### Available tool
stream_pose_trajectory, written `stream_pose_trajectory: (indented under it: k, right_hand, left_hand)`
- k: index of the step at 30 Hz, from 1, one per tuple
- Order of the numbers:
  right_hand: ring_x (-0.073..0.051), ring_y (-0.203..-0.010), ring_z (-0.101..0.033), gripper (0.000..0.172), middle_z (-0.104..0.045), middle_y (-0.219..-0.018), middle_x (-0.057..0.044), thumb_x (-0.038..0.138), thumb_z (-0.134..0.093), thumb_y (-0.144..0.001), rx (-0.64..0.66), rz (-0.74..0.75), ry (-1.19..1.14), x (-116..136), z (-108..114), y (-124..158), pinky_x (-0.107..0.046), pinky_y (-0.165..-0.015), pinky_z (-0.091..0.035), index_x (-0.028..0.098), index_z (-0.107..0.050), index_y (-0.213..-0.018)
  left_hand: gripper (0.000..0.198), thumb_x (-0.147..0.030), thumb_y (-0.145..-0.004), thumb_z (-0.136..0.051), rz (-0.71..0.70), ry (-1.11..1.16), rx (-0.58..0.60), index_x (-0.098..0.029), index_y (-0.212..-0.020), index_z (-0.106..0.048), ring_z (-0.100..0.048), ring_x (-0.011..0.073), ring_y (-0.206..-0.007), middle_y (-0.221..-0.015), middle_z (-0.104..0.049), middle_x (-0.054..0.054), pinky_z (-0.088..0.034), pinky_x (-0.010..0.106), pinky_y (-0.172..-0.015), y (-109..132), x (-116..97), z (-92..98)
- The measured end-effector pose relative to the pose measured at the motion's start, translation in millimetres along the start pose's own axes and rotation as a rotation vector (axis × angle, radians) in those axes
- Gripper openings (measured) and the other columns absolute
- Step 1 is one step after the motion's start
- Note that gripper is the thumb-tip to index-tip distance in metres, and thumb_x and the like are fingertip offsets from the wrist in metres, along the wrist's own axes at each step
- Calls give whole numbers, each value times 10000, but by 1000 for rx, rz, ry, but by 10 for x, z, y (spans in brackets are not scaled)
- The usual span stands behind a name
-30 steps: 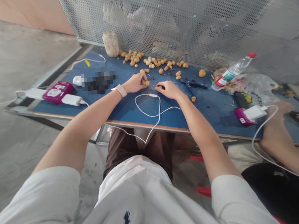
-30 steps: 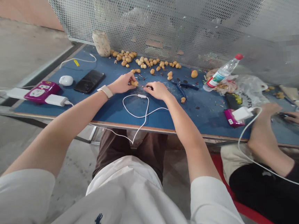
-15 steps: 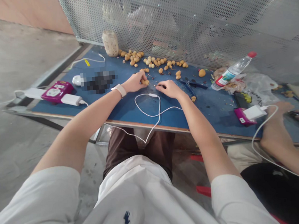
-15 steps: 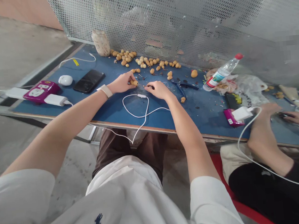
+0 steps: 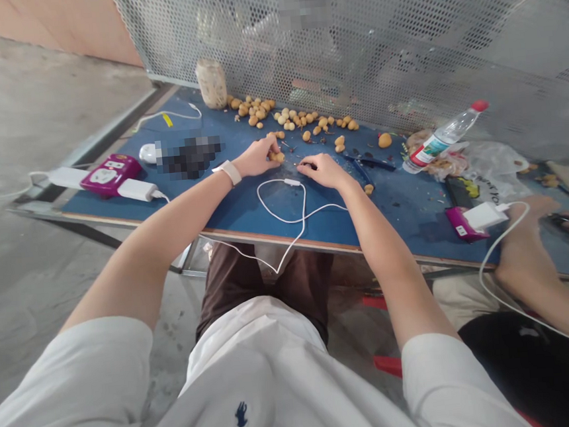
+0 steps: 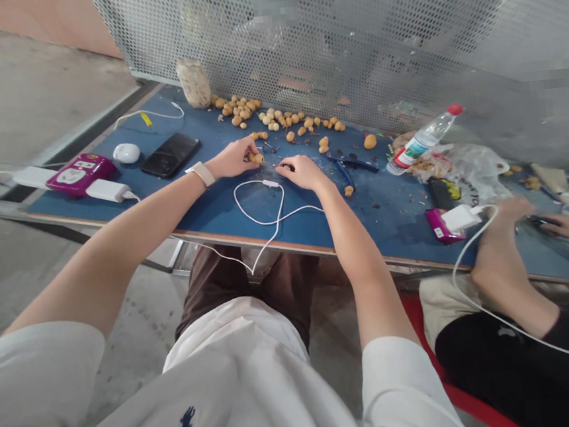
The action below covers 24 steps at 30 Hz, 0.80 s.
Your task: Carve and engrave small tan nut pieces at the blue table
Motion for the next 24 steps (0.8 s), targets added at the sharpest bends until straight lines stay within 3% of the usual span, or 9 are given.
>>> stream_pose_trajectory:
  k: [7,24]
  right_hand:
    - [-311,-956,-777,485,-939,-1077,-145,545,-704,-1217,-5,-4,16,-32,-2,-4,-410,-940,-497,161,-996,-1264]
    - [-341,-1058,-832,456,-981,-1194,-171,503,-706,-1234,5,-22,56,68,18,24,-415,-963,-519,167,-1002,-1318]
  left_hand:
    - [380,-313,-909,-985,0,-15,6,-242,-1190,-738,-844,263,-1007,-1132,-887,79,-711,407,-994,-7,8,-12]
    - [372,-293,-904,-957,25,-25,13,-228,-1213,-761,-874,312,-1126,-1183,-888,100,-723,465,-1110,3,-26,-42]
Point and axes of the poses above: each hand's wrist, its own y-axis away from the middle knuckle, its own z-axis out of the back of the hand, x = y × z, the point moved 9 cm from there along -y, towards the middle knuckle
